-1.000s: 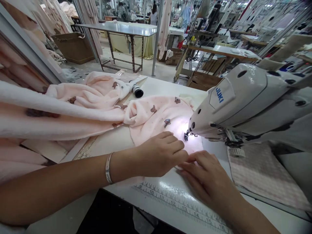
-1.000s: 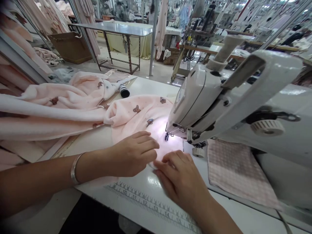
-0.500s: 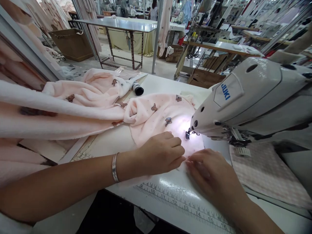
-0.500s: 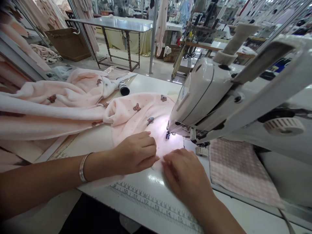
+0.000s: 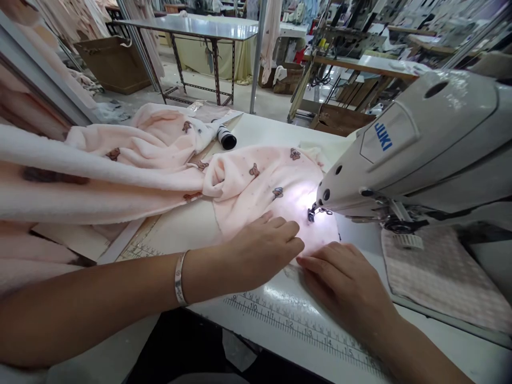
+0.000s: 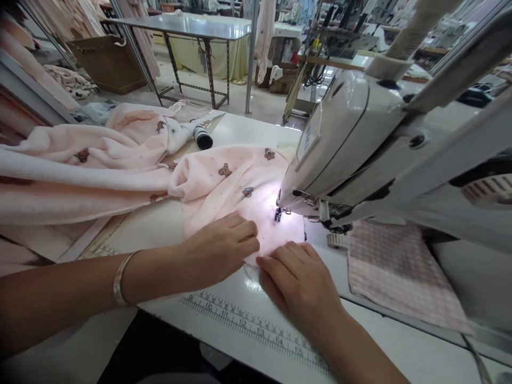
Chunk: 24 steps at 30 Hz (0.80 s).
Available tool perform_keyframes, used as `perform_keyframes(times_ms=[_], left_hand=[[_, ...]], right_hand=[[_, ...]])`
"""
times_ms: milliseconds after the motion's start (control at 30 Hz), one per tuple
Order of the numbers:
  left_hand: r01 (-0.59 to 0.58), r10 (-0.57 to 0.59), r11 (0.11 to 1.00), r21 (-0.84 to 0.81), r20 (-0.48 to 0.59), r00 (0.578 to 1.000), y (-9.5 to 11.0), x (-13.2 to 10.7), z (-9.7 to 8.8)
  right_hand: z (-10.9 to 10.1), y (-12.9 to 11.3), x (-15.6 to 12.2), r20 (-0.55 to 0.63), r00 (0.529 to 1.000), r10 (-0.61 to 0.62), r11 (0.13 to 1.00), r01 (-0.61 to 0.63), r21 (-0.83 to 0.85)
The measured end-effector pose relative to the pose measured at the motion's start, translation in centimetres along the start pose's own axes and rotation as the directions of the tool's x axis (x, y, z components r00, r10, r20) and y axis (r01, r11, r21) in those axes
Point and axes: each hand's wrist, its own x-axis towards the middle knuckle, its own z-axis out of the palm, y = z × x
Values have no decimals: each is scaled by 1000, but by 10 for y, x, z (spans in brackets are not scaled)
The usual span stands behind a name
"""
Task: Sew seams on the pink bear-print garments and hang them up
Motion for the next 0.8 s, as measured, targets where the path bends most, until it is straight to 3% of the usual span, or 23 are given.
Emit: perform_keyframes(times_ms=[167, 300, 400, 567, 700, 800], left_hand=[[80, -78, 996, -50, 43, 996, 2, -1, -7], [98, -89, 981, -166, 58, 994, 8, -3, -21], [137, -137, 976, -168, 8, 990, 8, 1, -16], [117, -117, 992, -47, -4, 993, -14, 27, 6], [138, -139, 990, -29, -22, 990, -23, 42, 2], [120, -121, 993, -12, -53, 991, -21, 41, 0]], right_hand=[[1, -4, -1, 3, 1000, 12, 1000, -12, 5], [-3, -10, -6, 121, 991, 58, 995, -67, 76], [-7, -10, -10, 178, 982, 70, 993, -86, 84], [-5, 17, -5, 119, 987, 109, 994, -106, -27], [-6, 43, -2, 49, 995, 92, 990, -86, -114], [-7, 46, -1, 25, 999, 39, 988, -35, -148]])
